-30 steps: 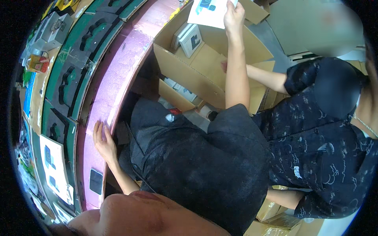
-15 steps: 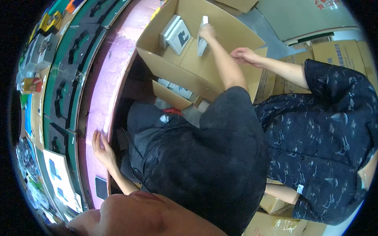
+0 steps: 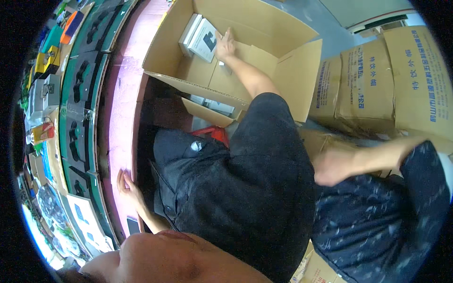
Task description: The person closes product packaging boxes by hand and places the packaged boxes into a cardboard box.
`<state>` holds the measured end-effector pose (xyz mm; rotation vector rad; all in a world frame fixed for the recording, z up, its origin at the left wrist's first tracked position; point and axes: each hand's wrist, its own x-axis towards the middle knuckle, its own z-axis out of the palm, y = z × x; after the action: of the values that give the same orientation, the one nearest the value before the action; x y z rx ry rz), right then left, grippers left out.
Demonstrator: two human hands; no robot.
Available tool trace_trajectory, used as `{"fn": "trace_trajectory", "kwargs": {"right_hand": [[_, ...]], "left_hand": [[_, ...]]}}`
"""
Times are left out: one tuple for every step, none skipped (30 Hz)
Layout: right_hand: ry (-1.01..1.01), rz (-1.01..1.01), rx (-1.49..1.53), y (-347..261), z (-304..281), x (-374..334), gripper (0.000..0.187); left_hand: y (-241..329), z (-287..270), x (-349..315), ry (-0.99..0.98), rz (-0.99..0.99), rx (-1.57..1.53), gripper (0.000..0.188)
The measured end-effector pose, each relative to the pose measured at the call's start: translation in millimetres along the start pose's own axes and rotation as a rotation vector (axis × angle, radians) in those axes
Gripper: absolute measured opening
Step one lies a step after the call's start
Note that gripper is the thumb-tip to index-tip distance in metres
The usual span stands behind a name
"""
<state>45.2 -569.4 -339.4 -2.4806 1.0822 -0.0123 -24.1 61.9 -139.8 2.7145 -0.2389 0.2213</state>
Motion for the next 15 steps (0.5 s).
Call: {"fn": "trace_trajectory", "kwargs": {"right_hand": [[0.043, -0.084, -0.163, -1, 6, 4, 0.108], [-0.001, -0.075, -0.15, -1, 9, 8, 0.108], [-0.045, -0.072, -0.139, -9, 9, 10, 0.109], [-0.045, -0.072, -0.136, -13, 16, 15, 0.109], [0.044, -0.052, -0.091, -16, 22, 19, 0.108], [0.131, -0.032, -0.047, -17, 27, 21, 0.106], [0.119, -0.046, -0.039, -32, 23, 18, 0.106], [0.109, 0.025, 0.116, -47, 15, 17, 0.103], [0.111, 0.112, 0.262, -51, 0, 13, 0.1], [0.112, 0.113, 0.259, -45, 4, 17, 0.1], [0.179, 0.084, 0.26, -38, 11, 23, 0.097], [0.245, 0.054, 0.263, -38, 10, 26, 0.093], [0.245, 0.052, 0.262, -36, 9, 28, 0.093], [0.248, 0.094, 0.272, -34, 8, 29, 0.084], [0.25, 0.135, 0.281, -34, 9, 30, 0.076]], "left_hand": [[2, 1, 1, 0.005, 0.013, 0.01, 0.034], [4, 3, 2, 0.002, 0.02, 0.015, 0.034], [6, 2, 3, -0.013, 0.01, 0.011, 0.035], [7, 2, 3, -0.028, 0.0, 0.006, 0.036], [8, 3, 4, -0.028, 0.002, 0.006, 0.036], [10, 2, 5, -0.028, 0.0, 0.009, 0.036], [8, -1, 1, -0.021, -0.018, 0.024, 0.035], [6, -3, -1, -0.015, -0.031, 0.036, 0.035], [6, -3, -1, -0.013, -0.029, 0.03, 0.035], [6, -2, -1, -0.011, -0.027, 0.023, 0.035], [5, -2, -2, -0.012, -0.028, 0.02, 0.035], [5, -1, -1, -0.007, -0.026, 0.021, 0.034], [5, -1, -1, -0.002, -0.024, 0.023, 0.034], [5, 0, 0, -0.001, -0.027, 0.022, 0.034], [9, -1, -1, -0.003, -0.045, 0.018, 0.034]]}}
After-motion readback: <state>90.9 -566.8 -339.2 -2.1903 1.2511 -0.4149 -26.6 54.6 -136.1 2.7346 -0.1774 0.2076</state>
